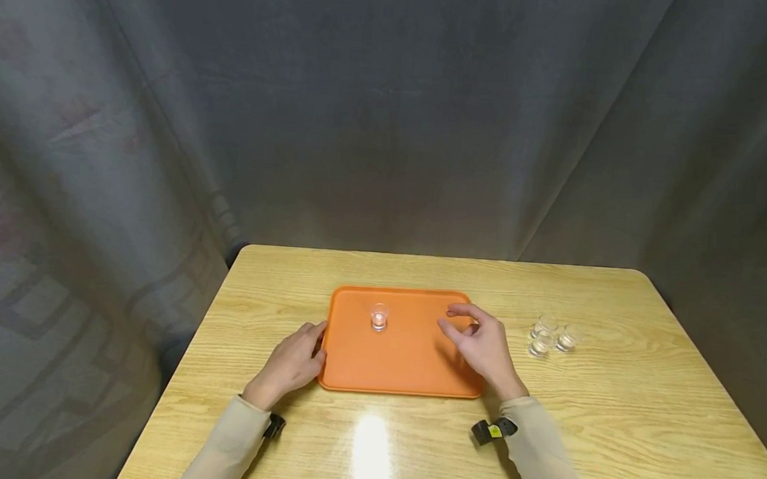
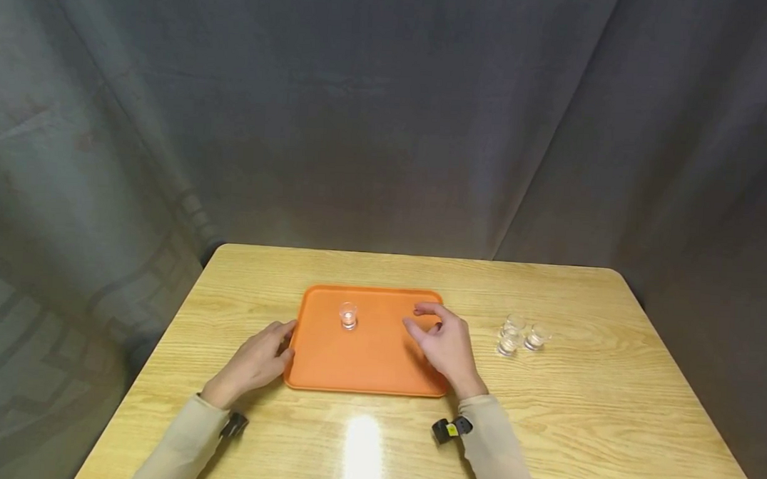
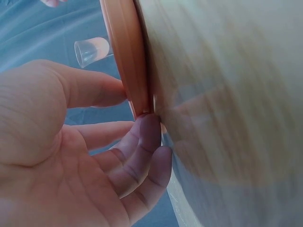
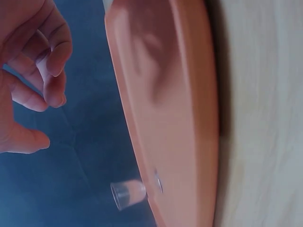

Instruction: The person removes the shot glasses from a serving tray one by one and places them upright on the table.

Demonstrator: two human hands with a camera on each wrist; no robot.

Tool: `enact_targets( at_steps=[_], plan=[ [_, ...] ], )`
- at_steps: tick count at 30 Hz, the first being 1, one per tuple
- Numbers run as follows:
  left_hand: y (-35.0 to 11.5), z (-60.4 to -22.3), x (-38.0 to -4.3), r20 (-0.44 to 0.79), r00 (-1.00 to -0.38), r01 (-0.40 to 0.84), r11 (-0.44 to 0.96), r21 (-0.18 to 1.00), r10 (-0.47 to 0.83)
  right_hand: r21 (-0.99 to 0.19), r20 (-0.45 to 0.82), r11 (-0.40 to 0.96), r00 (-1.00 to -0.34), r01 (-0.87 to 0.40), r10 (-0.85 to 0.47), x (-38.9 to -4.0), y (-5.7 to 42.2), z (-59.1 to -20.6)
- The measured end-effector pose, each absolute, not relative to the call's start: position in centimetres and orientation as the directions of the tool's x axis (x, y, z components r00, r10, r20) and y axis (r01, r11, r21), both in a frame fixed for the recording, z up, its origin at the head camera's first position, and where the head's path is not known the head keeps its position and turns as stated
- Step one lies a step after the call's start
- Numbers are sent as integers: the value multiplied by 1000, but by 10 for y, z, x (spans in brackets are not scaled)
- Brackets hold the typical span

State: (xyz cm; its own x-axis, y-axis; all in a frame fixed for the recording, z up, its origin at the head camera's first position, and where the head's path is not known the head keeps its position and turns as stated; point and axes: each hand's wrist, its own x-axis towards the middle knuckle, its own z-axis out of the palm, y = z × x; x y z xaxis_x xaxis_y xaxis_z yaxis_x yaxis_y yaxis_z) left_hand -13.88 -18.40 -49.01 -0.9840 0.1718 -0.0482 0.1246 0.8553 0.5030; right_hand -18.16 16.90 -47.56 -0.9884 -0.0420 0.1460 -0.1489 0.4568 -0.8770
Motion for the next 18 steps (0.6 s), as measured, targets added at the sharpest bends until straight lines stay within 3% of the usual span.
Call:
enact_targets(
  at_steps=[18],
  plan=[
    [-184,-491,-139,-30,-984,137,859,493,175,-916,74,375,-979,-141,-188,-194,101,-476]
  ],
)
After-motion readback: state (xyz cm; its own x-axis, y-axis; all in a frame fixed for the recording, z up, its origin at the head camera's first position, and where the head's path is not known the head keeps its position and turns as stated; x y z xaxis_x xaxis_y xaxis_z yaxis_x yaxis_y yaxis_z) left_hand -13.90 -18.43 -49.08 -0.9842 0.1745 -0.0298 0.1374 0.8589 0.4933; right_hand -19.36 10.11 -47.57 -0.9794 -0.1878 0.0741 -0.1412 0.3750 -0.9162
